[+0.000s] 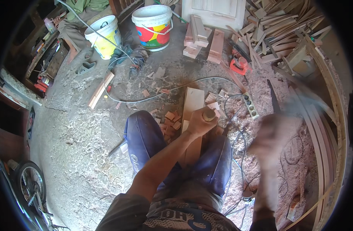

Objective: The person uses a hammer and a chisel to carve a piece of wood while sitting on a workshop floor. They repeatedly strike the chisel with the hammer and shift the wood by hand.

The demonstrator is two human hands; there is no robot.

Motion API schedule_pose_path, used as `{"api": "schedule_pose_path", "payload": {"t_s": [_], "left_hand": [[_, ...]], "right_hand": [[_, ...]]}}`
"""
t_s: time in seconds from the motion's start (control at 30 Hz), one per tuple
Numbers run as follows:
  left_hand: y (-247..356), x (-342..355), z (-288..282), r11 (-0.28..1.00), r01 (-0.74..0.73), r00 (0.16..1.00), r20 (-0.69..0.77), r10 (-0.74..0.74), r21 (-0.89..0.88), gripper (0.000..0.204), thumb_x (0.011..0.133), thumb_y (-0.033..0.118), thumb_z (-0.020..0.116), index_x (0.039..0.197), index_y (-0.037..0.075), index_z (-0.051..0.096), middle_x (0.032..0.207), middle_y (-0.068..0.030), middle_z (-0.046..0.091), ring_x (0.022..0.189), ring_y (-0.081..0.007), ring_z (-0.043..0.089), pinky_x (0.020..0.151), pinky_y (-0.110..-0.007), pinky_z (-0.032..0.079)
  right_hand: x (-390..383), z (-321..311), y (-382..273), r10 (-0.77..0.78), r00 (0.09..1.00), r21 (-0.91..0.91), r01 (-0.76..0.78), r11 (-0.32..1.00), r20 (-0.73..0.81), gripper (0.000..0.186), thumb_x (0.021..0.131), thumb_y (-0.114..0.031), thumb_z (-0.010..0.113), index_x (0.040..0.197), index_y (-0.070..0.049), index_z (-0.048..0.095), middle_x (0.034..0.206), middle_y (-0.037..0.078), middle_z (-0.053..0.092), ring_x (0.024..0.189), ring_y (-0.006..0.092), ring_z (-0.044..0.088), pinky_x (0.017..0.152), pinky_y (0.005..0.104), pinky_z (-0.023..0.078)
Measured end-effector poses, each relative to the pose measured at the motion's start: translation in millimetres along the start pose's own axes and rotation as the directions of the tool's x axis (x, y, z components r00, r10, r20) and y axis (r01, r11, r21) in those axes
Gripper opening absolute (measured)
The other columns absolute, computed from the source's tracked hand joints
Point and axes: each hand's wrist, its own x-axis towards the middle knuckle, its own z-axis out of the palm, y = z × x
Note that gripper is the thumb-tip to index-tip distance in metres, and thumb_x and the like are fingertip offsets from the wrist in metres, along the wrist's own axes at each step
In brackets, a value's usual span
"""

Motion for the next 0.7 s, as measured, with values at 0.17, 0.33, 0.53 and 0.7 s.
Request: {"api": "schedule_pose_path", "payload": {"t_s": [0.17,0.33,0.53,0.7], "left_hand": [[12.7,-10.7,-27.4,0.992,-0.125,0.992,-0.024,0.126,0.033,0.023,0.078,0.014,0.082,0.090,0.003,0.066,0.080,-0.0040,0.069,0.074,-0.0165,0.067,0.067,-0.033,0.053],[-21.2,-14.7,-74.0,0.927,0.115,0.966,-0.177,-0.188,-0.357,0.016,0.078,0.008,0.079,0.083,0.004,0.064,0.075,-0.0007,0.066,0.067,-0.0109,0.063,0.061,-0.028,0.050],[29.1,-5.2,-47.1,0.983,0.065,0.998,0.025,-0.062,-0.172,0.015,0.081,0.007,0.075,0.076,0.004,0.061,0.068,0.0020,0.063,0.064,-0.0048,0.057,0.057,-0.026,0.047],[36.4,-2.8,-37.9,0.974,0.151,0.986,0.095,-0.136,-0.170,0.015,0.082,0.009,0.075,0.078,0.004,0.061,0.069,0.0009,0.064,0.065,-0.0065,0.060,0.058,-0.027,0.048]], "right_hand": [[-57.1,38.8,38.2,0.343,0.821,-0.322,-0.207,0.924,0.456,0.046,0.086,-0.011,0.067,0.127,0.001,0.050,0.093,0.030,0.067,0.077,0.0457,0.069,0.065,0.0519,0.054],[-71.9,61.1,19.5,0.576,0.689,0.079,-0.669,0.739,0.439,0.053,0.085,-0.006,0.070,0.133,-0.001,0.047,0.084,0.012,0.066,0.065,0.0245,0.067,0.058,0.0343,0.053],[-73.1,63.2,12.7,0.626,0.674,0.628,-0.694,0.352,0.392,0.055,0.083,-0.001,0.072,0.131,-0.001,0.047,0.079,0.004,0.060,0.049,0.0109,0.054,0.044,0.0241,0.046],[-57.2,38.4,2.9,0.627,0.700,0.441,-0.708,0.551,0.341,0.047,0.085,0.001,0.071,0.127,-0.001,0.050,0.074,0.002,0.058,0.048,0.0096,0.053,0.041,0.0234,0.046]]}}
